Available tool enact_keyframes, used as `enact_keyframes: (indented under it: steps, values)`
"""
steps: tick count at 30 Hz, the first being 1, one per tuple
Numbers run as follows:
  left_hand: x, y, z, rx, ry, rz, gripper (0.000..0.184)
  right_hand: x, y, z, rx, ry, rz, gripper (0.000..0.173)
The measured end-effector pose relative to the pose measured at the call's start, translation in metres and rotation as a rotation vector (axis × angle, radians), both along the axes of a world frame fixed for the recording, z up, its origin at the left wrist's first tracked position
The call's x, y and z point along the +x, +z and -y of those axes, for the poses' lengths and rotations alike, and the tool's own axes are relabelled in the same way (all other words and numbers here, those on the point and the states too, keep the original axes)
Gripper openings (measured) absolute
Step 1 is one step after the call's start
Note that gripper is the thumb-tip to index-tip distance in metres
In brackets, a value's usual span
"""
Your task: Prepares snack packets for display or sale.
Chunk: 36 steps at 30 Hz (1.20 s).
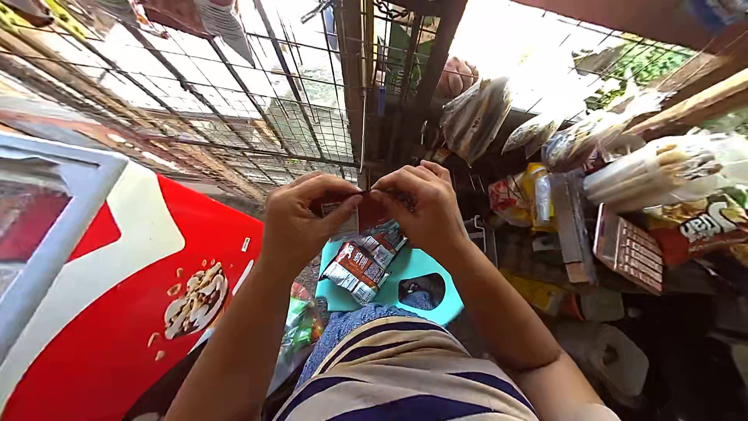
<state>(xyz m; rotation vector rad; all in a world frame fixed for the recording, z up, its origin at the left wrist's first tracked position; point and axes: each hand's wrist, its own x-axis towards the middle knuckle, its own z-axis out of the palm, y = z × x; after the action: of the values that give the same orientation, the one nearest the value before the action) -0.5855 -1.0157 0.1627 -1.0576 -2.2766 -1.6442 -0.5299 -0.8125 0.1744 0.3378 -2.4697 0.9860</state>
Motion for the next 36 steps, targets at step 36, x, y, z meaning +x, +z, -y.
enact_keyframes:
  steps: [36]
  values:
    - [-0.064, -0.018, -0.008, -0.033, -0.102, -0.249, 0.016, -0.024, 0.000, 0.004, -0.206, -0.025, 0.155, 0.015]
